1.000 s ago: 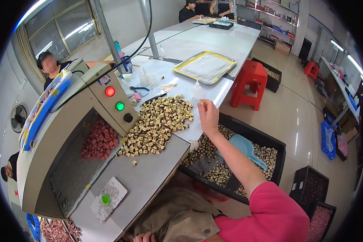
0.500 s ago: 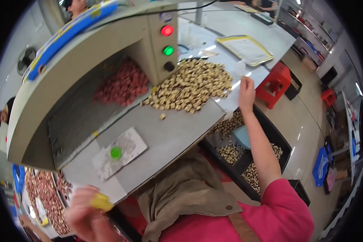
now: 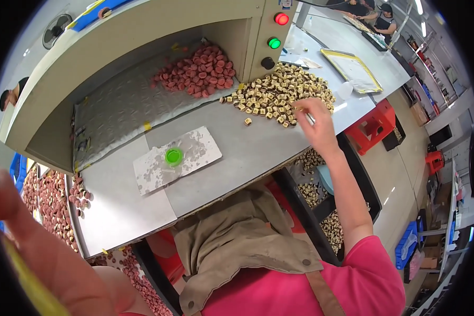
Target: Assembling small yellow and white plastic toy components at a factory workbench.
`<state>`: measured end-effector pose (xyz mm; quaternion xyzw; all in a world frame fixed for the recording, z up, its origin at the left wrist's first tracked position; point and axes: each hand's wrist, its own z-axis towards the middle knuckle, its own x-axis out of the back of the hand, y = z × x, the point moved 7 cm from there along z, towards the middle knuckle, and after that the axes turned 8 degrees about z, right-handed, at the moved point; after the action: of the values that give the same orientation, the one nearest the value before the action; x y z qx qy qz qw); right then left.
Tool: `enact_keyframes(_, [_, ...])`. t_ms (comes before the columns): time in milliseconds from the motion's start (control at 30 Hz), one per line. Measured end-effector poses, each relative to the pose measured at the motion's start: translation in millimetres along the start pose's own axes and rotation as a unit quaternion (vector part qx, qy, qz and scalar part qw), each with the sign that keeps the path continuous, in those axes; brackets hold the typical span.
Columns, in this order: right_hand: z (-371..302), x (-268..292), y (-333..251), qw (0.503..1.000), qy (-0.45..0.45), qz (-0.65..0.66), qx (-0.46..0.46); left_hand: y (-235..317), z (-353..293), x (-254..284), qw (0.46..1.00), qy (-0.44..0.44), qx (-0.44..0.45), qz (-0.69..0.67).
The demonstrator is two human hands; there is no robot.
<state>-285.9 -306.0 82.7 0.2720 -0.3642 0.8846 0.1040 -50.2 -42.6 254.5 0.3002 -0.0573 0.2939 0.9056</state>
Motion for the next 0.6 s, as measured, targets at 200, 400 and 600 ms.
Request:
enact_keyframes(200, [9, -30, -46, 0.983, -0.084, -0.078, 0.143, 8, -21, 35, 0.999, -0.002, -0.020, 0.047])
enact_keyframes(400, [13, 86, -159, 0.860, 0.140, 0.474, 0.126, 8, -19, 25, 0.994, -0.013, -0.019, 0.105])
enact_keyframes(600, [5, 109, -181, 0.782, 0.225, 0.543, 0.209, 31, 3, 9, 0.979, -0.024, -0.072, 0.192])
